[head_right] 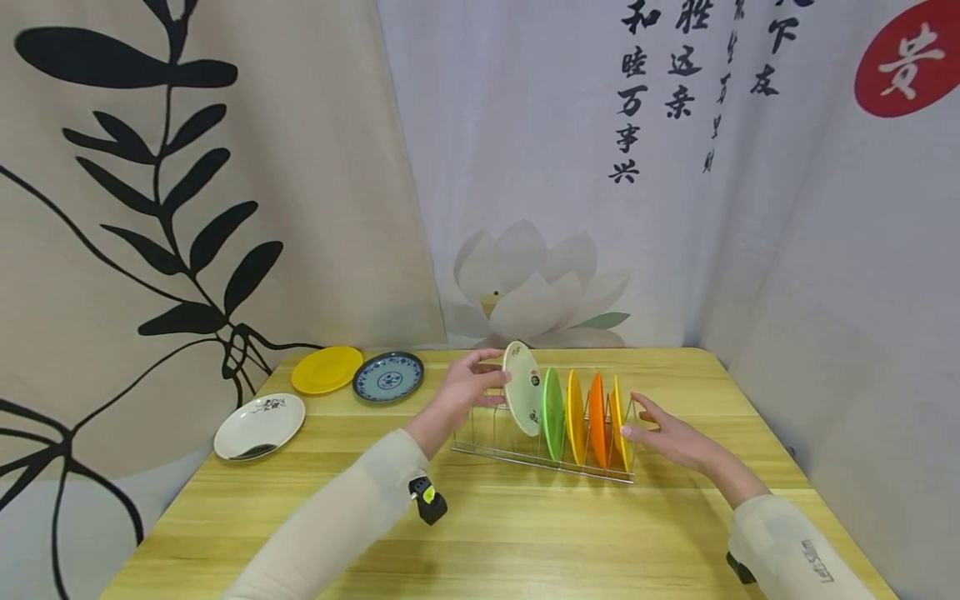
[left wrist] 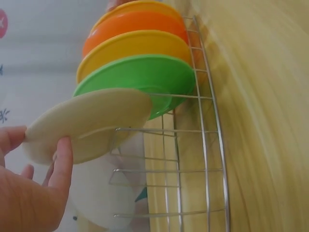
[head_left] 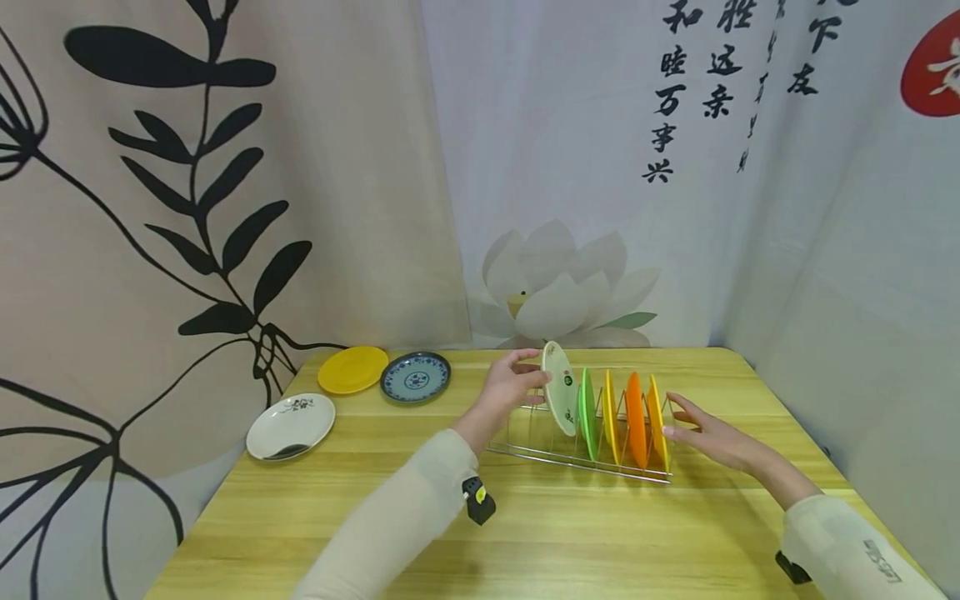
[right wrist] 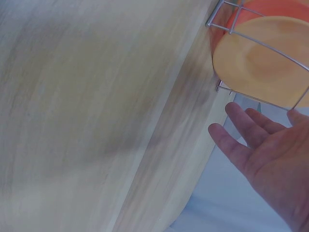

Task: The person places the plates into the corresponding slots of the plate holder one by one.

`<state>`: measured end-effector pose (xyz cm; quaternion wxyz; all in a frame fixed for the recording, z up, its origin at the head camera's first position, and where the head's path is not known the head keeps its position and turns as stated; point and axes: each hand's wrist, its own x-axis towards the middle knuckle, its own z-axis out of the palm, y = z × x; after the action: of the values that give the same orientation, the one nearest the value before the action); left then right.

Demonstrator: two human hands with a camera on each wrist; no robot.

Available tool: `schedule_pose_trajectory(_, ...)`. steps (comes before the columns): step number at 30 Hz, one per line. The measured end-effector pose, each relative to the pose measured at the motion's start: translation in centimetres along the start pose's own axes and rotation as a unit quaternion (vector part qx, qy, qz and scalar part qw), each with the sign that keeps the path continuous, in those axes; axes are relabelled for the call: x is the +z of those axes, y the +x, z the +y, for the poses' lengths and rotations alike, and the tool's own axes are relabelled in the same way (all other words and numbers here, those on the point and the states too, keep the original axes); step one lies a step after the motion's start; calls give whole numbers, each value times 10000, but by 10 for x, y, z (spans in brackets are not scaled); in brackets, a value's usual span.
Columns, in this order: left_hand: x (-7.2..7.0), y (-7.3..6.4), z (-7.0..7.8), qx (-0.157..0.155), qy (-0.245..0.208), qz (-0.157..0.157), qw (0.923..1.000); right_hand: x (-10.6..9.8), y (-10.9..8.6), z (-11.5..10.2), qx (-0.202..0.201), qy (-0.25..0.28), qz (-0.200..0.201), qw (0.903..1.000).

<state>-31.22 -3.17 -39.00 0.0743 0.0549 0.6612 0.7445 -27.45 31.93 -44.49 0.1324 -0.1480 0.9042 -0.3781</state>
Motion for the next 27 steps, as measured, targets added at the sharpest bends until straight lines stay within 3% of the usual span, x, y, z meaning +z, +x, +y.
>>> schedule_pose_trajectory(4,5,-1,-8,57,167,-53,9998,0,0,2,9,-18,13,10000)
schedule_pose_trajectory(8,6,-4,-15,47,259,85,9996,1,2,3,16,-10,-4,10000)
schedule_pose_trajectory(14,0,-6,-16,3,372,274,9989,1,2,2,30,9,13,10000)
schedule_pose_trajectory(20,-15,-10,-18,70,426,282,9987,0,1,0,-74,99,-24,9999)
schedule_pose_trajectory(27,-41,-19,-19,-54,435,368,9984,-1,-1,1,-252,201,-36,9995)
